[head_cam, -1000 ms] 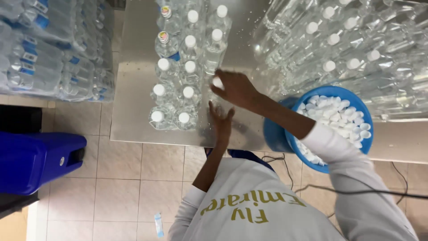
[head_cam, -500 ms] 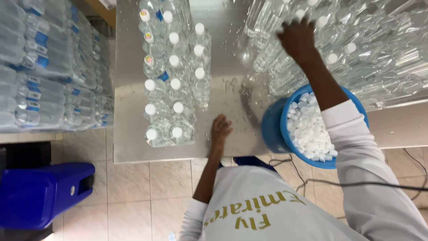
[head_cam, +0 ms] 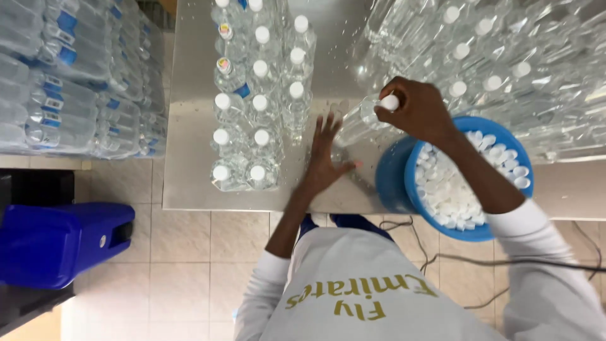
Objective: Screwing plastic caps onto water bottles at a production station
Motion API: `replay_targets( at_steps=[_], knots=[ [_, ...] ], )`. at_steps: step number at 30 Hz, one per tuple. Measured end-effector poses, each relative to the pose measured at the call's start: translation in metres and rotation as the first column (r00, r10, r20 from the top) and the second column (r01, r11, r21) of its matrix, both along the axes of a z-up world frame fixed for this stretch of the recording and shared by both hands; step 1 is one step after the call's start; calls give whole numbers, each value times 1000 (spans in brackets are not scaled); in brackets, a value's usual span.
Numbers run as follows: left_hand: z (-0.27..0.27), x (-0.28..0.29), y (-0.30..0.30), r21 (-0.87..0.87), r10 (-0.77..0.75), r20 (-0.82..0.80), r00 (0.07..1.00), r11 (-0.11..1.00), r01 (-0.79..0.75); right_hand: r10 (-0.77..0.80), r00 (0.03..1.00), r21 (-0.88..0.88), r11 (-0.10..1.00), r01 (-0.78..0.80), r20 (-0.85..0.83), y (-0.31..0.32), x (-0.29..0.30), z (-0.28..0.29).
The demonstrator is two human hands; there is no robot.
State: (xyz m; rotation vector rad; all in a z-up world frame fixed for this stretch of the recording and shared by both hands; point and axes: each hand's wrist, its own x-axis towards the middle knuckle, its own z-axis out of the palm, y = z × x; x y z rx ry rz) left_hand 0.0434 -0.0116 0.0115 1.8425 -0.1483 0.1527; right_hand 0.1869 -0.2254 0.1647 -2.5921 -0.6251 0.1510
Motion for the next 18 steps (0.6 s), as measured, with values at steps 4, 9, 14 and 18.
replay_targets(
  at_steps=[4,9,14,18],
  knots=[
    [19,34,31,-73,-311,66,948,946,316,67,954,324,945,33,-293,10,-34,75],
    [5,28,10,-794,-698,84,712,385,471,167,926,376,926,-29,-339,-7,-37,86],
    [14,9,3,-903,-814,21,581,234,360,476,878,-16,878,-478,-56,-36,-41,91],
    [47,5,1,-872,-848,-25,530,278,404,538,833,-273,827,-491,131,-70,-39,32]
  ],
)
